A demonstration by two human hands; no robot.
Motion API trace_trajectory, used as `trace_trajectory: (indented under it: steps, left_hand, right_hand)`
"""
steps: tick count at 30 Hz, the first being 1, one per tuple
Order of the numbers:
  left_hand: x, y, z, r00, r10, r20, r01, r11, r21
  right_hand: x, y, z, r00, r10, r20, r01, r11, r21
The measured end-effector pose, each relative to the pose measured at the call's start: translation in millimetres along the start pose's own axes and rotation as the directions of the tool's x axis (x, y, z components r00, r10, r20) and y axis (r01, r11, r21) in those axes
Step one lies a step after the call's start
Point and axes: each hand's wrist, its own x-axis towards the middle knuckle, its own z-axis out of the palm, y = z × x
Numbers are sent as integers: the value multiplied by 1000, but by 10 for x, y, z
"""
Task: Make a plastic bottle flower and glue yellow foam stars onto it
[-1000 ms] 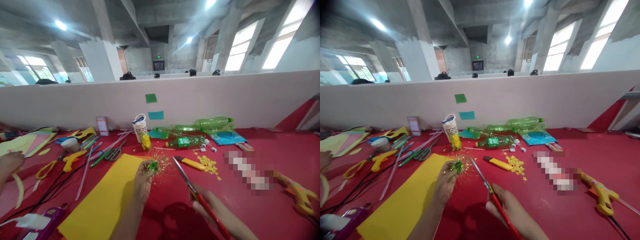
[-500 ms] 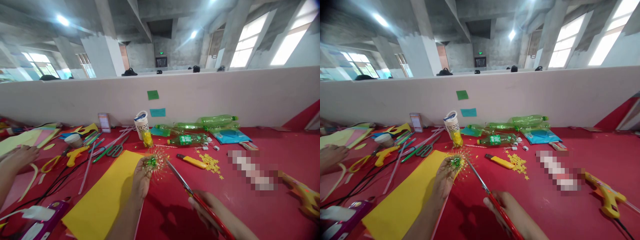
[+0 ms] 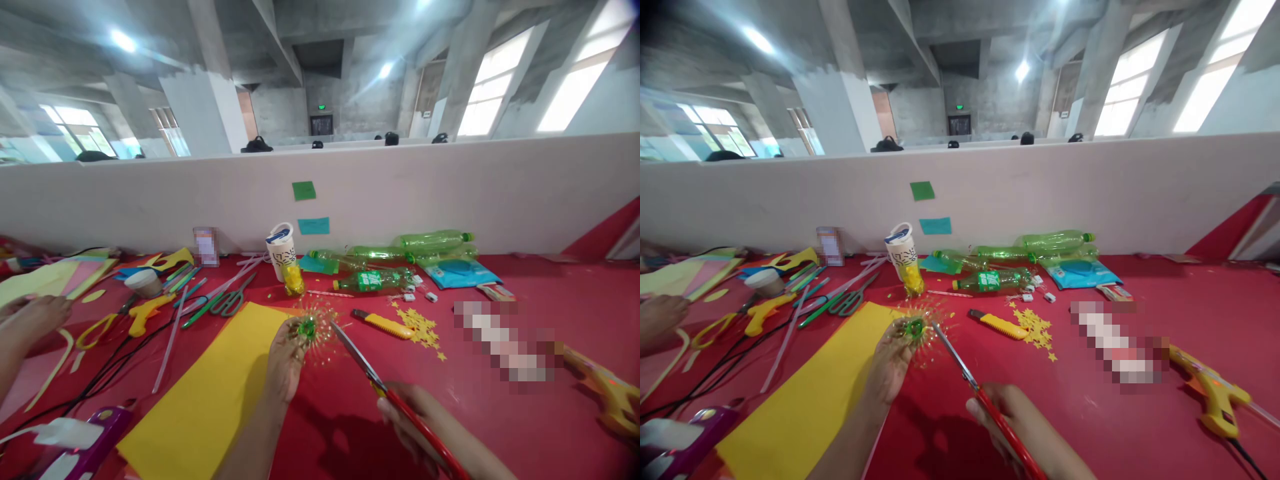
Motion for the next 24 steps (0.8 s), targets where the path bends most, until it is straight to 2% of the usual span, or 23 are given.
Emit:
trace_trajectory:
  steps: [3, 9, 17, 24]
  left_hand:
    - [0, -11, -22, 1000, -4, 6, 4, 1000, 8]
    - [5, -18, -21, 1000, -5, -1, 5, 1000, 15]
    - [3, -28, -14, 1000, -3, -7, 4, 1000, 13]
    - [25, 3, -10, 1000, -25, -14, 25, 1000, 7]
  right_hand:
    - [-15, -9, 2, 1000, 21, -16, -21, 1000, -4]
    - [-35, -65, -17, 1000, -16, -21, 15, 996, -88]
    - [-5, -60, -31, 1000, 10, -30, -12, 998, -64]
    - [11, -85, -89, 1000, 5, 2, -4, 985, -170]
